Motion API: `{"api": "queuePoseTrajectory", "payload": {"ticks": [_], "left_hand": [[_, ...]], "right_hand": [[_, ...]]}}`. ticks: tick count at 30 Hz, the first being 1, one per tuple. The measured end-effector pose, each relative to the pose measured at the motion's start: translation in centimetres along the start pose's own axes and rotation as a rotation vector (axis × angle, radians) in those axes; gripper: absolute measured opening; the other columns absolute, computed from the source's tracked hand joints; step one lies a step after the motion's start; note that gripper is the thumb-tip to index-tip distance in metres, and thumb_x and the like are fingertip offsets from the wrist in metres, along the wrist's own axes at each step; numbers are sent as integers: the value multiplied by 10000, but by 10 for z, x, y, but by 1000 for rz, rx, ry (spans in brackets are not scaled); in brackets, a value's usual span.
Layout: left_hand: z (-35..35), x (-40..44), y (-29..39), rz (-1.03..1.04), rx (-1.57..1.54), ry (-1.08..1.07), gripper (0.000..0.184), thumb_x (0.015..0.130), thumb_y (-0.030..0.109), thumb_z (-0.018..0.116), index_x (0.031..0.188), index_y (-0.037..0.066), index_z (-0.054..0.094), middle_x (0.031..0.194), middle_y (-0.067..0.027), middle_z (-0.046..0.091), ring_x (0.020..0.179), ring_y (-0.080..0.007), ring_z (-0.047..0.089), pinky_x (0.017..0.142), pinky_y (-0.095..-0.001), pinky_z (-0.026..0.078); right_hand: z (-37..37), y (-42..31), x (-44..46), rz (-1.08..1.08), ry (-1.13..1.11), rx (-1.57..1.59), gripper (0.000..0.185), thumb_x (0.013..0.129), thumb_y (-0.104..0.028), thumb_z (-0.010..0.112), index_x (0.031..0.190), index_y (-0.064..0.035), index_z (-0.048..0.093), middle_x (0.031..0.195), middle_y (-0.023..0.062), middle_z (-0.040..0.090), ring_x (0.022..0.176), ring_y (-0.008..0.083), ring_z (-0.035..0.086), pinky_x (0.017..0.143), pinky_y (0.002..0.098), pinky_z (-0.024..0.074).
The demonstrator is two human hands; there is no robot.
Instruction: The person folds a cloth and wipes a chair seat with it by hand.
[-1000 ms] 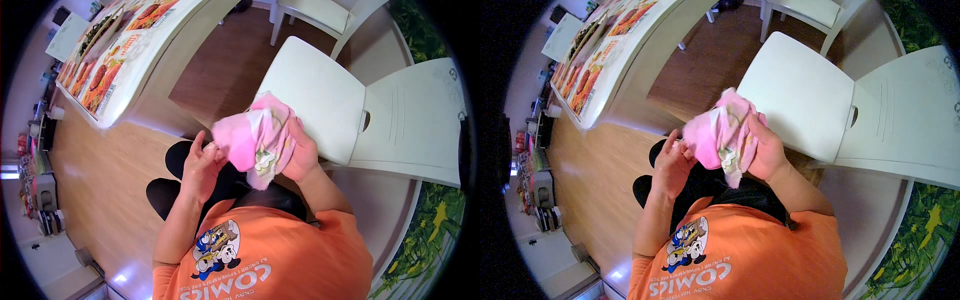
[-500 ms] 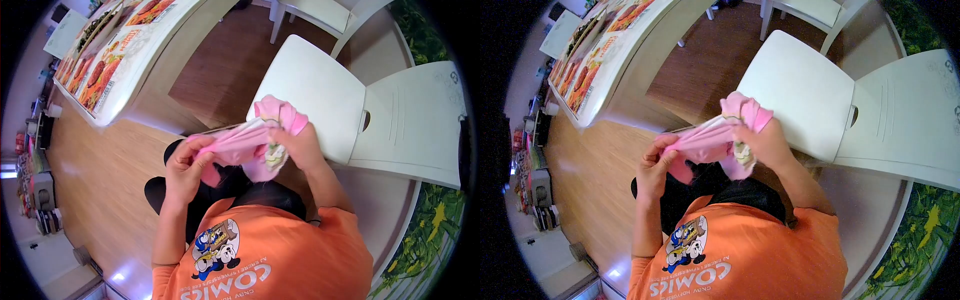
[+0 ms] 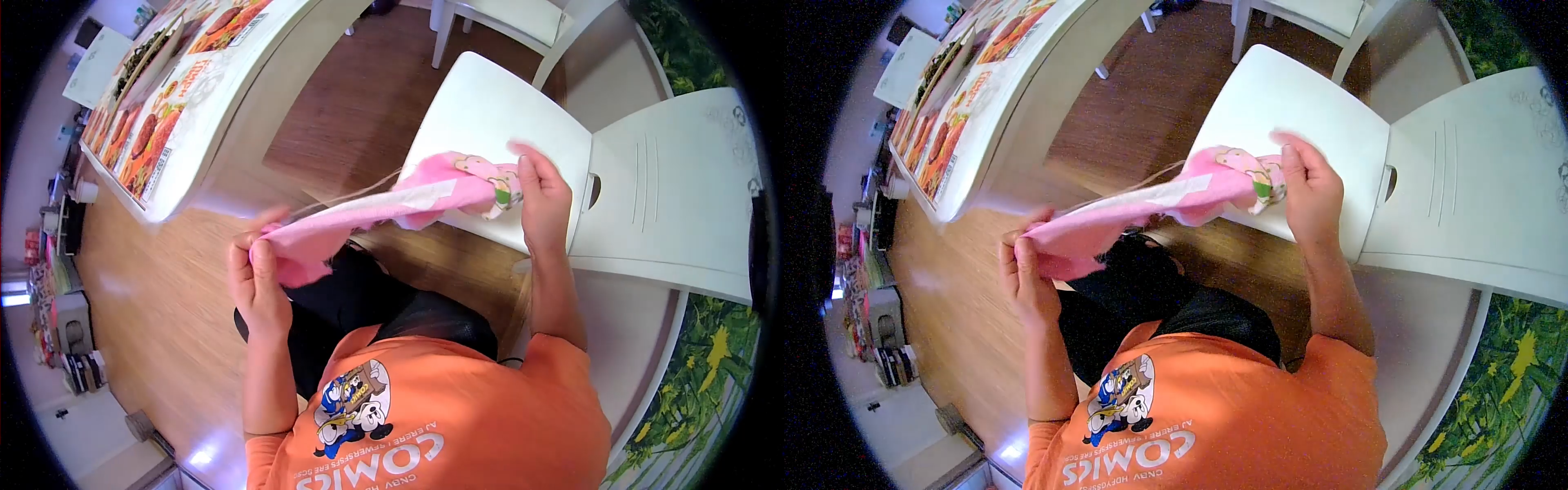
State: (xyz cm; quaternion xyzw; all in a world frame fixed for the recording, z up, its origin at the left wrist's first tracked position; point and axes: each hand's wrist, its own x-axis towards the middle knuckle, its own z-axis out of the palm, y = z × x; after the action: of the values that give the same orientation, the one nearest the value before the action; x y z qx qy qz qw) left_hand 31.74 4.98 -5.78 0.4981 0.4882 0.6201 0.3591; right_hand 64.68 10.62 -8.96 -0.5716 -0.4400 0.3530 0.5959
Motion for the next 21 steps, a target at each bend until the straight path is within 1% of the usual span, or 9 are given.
{"api": "queuePoseTrajectory", "payload": {"ticks": [3, 8, 10, 11, 14, 16, 19, 20, 21], "left_hand": [[-12, -2, -5, -101, -19, 45, 187, 1067, 246, 529, 1022, 67, 557, 1052, -85, 654, 1013, -149, 587, 911, -300, 450], [3, 5, 20, -351, -465, 28, 285, 1093, 305, 427, 1045, 54, 554, 993, -88, 644, 935, -152, 602, 872, -314, 476], [14, 2, 30, -382, -517, 54, 323, 1095, 324, 399, 1040, 40, 543, 995, -104, 654, 923, -178, 625, 870, -338, 496], [19, 0, 33, -408, -535, 22, 331, 1091, 341, 406, 1040, 40, 534, 999, -111, 659, 922, -185, 635, 860, -340, 507], [19, -9, 26, -489, -594, -163, 360, 1067, 413, 460, 1048, 57, 513, 1014, -128, 668, 905, -198, 653, 822, -335, 539], [35, -16, 25, -558, -725, -220, 383, 1051, 440, 489, 1039, 58, 517, 1033, -127, 665, 913, -194, 647, 834, -345, 537], [41, -21, 13, -493, -734, -456, 366, 1029, 437, 533, 1028, 72, 509, 982, -84, 629, 917, -191, 615, 864, -356, 504], [37, -23, 2, -503, -831, -482, 376, 1026, 430, 549, 1017, 55, 517, 979, -81, 635, 880, -172, 611, 816, -323, 507], [33, -24, 3, -515, -771, -410, 361, 1028, 415, 552, 1019, 55, 515, 973, -78, 634, 868, -166, 607, 807, -317, 505]], "right_hand": [[-5, 2, 0, -25, -211, -24, 209, 1028, -169, 598, 1079, -11, 725, 899, 52, 697, 873, 94, 633, 776, 228, 515], [0, 5, -2, -109, -343, 18, 396, 923, -321, 730, 1146, 4, 693, 1049, 91, 658, 922, 187, 642, 874, 343, 541], [18, 0, -5, -601, 18, -600, 560, 895, -364, 759, 1305, -5, 629, 1190, 99, 578, 1073, 181, 568, 951, 327, 468], [16, 3, -13, -496, -124, -554, 737, 838, -470, 768, 1408, -53, 560, 1223, 115, 537, 1118, 212, 549, 991, 350, 457], [29, 11, -33, 112, -782, 109, 664, 829, -200, 821, 1419, -77, 543, 1209, 122, 576, 1037, 239, 621, 936, 363, 523], [60, 32, -49, -37, -968, 203, 592, 847, -93, 788, 1392, -87, 558, 1207, 70, 605, 1082, 189, 616, 948, 336, 519], [97, 53, -81, 188, -1229, 470, 553, 856, -106, 791, 1359, -67, 564, 1217, 42, 626, 1105, 158, 613, 961, 317, 510], [96, 55, -100, 638, -1230, 766, 472, 883, -99, 747, 1320, -44, 576, 1180, 62, 646, 1056, 166, 633, 914, 308, 524], [92, 45, -101, 787, -1184, 849, 482, 876, -115, 759, 1314, -30, 575, 1188, 64, 650, 1067, 166, 632, 934, 312, 520]]}}
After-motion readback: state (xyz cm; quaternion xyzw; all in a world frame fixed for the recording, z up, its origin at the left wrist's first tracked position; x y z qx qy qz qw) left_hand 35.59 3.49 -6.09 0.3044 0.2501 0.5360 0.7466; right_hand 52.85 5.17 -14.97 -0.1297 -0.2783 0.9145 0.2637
